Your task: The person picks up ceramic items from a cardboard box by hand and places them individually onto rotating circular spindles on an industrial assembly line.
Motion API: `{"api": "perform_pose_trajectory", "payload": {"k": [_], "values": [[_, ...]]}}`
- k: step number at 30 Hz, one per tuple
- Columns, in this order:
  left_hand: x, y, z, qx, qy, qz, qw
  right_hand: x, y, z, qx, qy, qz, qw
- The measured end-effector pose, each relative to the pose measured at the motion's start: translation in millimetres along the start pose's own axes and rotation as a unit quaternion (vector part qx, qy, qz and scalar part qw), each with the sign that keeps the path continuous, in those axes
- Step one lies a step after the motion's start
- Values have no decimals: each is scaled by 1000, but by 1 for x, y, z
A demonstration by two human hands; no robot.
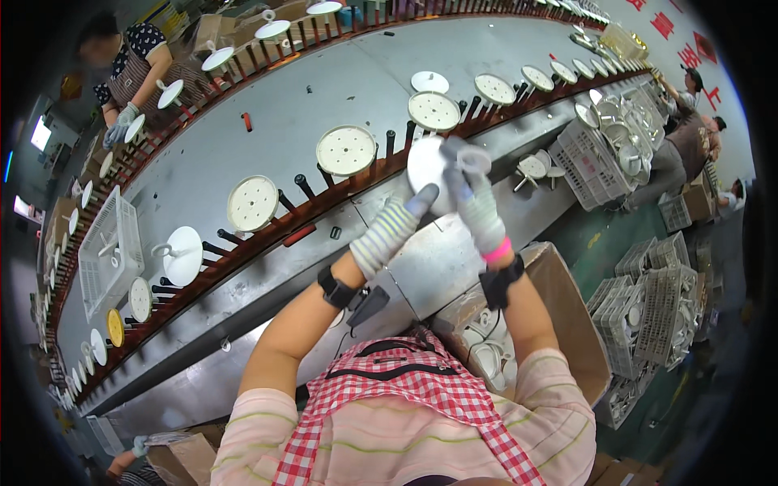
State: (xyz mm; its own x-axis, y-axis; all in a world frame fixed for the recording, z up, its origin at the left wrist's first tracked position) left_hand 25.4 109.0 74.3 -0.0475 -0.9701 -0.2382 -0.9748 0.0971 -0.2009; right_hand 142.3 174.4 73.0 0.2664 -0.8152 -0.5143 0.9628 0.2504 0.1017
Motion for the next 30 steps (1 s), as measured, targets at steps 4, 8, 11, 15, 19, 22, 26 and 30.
{"api": "perform_pose_trajectory", "payload": {"k": [4, 8, 11, 15, 19, 22, 26, 30], "values": [[-19, 39, 18, -186, 96, -50, 977, -100, 21, -43, 162, 42, -66, 984], [-42, 86, 8, -345, 92, -152, 922, -128, -20, -100, 225, -85, 0, 971], [-91, 120, 24, -370, 136, -146, 907, -126, -39, -82, 389, -67, 30, 918], [-140, 163, 59, -381, 260, -102, 881, -99, -83, -49, 434, 11, 135, 891], [-156, 173, 55, -508, 272, -139, 806, -111, -82, -63, 313, -13, 152, 937], [-160, 186, 46, -639, 218, -88, 732, -129, -115, -88, 311, -133, 188, 922], [-151, 210, 46, -665, 190, -109, 714, -156, -147, -118, 365, -198, 230, 880], [-115, 267, 33, -570, 29, -117, 812, -146, -182, -76, 352, 35, 148, 924]]}}
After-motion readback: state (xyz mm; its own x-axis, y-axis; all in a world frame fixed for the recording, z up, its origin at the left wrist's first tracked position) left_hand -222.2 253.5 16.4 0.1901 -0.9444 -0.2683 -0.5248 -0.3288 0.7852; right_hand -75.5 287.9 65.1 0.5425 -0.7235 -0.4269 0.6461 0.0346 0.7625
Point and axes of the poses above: each hand's wrist, its own x-axis away from the middle knuckle, its own y-axis out of the back of the hand, z = x × y, the point moved 9 cm from there along -x, towards the middle knuckle, and after that the axes turned 6 degrees about -x, right-handed, at the moved point
